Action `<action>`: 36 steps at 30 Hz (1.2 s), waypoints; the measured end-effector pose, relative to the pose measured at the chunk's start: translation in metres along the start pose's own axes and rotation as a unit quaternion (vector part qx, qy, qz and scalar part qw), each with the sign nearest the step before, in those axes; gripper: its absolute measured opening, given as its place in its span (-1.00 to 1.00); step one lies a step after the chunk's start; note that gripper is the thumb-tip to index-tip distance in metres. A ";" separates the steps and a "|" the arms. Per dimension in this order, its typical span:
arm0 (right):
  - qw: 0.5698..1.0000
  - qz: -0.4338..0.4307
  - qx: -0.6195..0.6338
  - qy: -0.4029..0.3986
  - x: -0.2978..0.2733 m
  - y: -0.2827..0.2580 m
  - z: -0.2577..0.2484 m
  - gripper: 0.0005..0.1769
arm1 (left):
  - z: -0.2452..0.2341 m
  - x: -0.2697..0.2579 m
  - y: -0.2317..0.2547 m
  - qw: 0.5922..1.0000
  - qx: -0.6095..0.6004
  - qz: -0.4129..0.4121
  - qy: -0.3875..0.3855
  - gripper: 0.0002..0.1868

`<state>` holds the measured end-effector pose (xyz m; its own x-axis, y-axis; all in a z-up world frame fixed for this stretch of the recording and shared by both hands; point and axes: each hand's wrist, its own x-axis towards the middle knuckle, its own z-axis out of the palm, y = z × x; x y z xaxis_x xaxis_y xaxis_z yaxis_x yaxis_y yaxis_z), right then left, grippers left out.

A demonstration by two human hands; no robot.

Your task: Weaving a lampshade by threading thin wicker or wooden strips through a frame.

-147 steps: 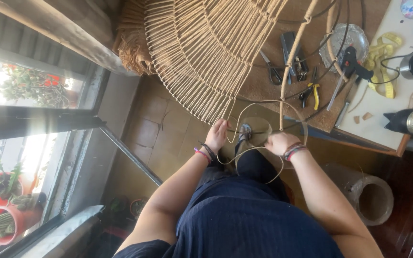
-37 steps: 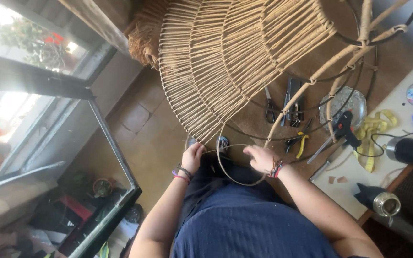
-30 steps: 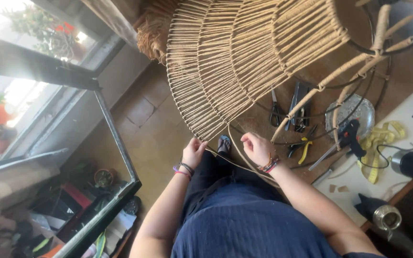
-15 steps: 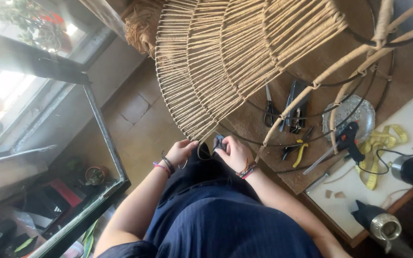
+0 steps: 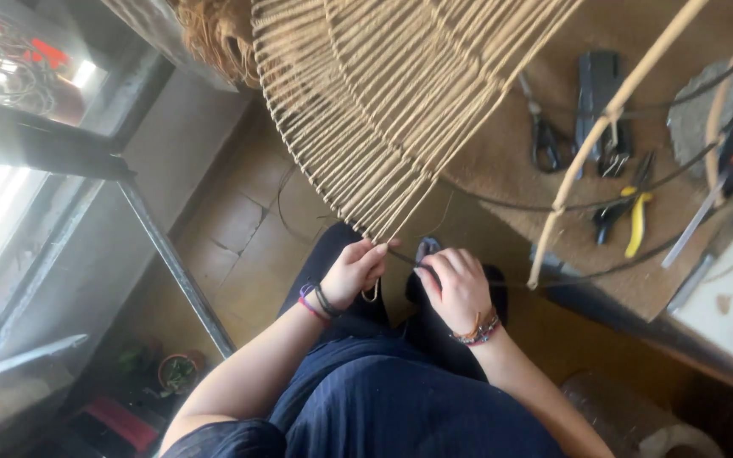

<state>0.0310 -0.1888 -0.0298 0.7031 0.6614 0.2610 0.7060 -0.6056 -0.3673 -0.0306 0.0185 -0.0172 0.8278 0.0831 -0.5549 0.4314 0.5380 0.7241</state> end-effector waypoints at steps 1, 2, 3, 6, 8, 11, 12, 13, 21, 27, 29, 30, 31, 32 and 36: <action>1.000 0.009 -0.002 0.001 -0.008 -0.006 0.006 -0.83 | -0.005 -0.003 -0.010 1.000 0.004 -0.005 -0.006 -0.71; 0.999 0.004 -0.040 0.016 -0.009 -0.008 0.011 -0.78 | -0.009 -0.001 -0.015 0.998 0.054 0.007 -0.016 -0.66; 0.996 0.000 -0.079 0.030 -0.010 -0.011 0.015 -0.73 | -0.012 0.000 -0.019 0.994 0.104 0.020 -0.026 -0.60; 0.990 -0.023 -0.126 0.063 -0.012 0.007 0.038 -0.58 | -0.028 0.015 -0.039 0.979 0.189 0.054 -0.049 -0.51; 0.988 -0.023 -0.132 0.077 -0.012 0.000 0.036 -0.56 | -0.021 0.005 -0.027 0.976 0.198 0.070 -0.057 -0.49; 0.987 -0.022 -0.132 0.092 -0.005 -0.003 0.034 -0.53 | -0.030 0.014 -0.031 0.966 0.222 0.110 -0.073 -0.49; 0.987 -0.025 -0.128 0.092 -0.005 -0.003 0.032 -0.51 | -0.035 0.021 -0.039 0.960 0.233 0.135 -0.082 -0.50; 0.987 -0.022 -0.129 0.091 -0.008 -0.005 0.032 -0.51 | -0.041 0.021 -0.044 0.960 0.233 0.133 -0.084 -0.50; 0.993 0.010 -0.099 0.063 -0.006 -0.012 0.027 -0.56 | -0.067 0.077 -0.090 0.933 0.185 0.266 -0.156 -0.68; 0.929 0.286 0.131 -0.194 0.036 -0.021 0.006 -0.67 | -0.102 0.210 -0.167 0.481 0.553 0.680 0.002 -0.88; 0.902 0.327 0.194 -0.204 0.043 -0.017 0.037 -0.70 | -0.088 0.247 -0.173 0.728 0.435 0.528 -0.049 -0.79; 0.868 0.362 0.262 -0.218 0.047 -0.016 0.051 -0.73 | -0.080 0.263 -0.177 0.902 0.281 0.315 -0.095 -0.65; 0.868 0.366 0.259 -0.213 0.058 -0.023 0.043 -0.73 | -0.068 0.290 -0.160 0.901 0.280 0.316 -0.101 -0.65; 0.859 0.378 0.289 -0.190 0.065 -0.033 0.036 -0.77 | -0.059 0.313 -0.147 0.745 0.289 0.556 -0.226 -0.62; 0.810 0.383 0.441 0.051 0.053 -0.047 0.024 -0.81 | -0.015 0.214 -0.009 0.560 0.269 0.702 -0.349 -0.62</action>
<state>0.0328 -0.1146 -0.0197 0.9413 0.1745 -0.2889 -0.2437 -0.2407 -0.9395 0.1377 0.0439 -0.1486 0.3448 -0.3417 0.8743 -0.9292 0.0079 0.3695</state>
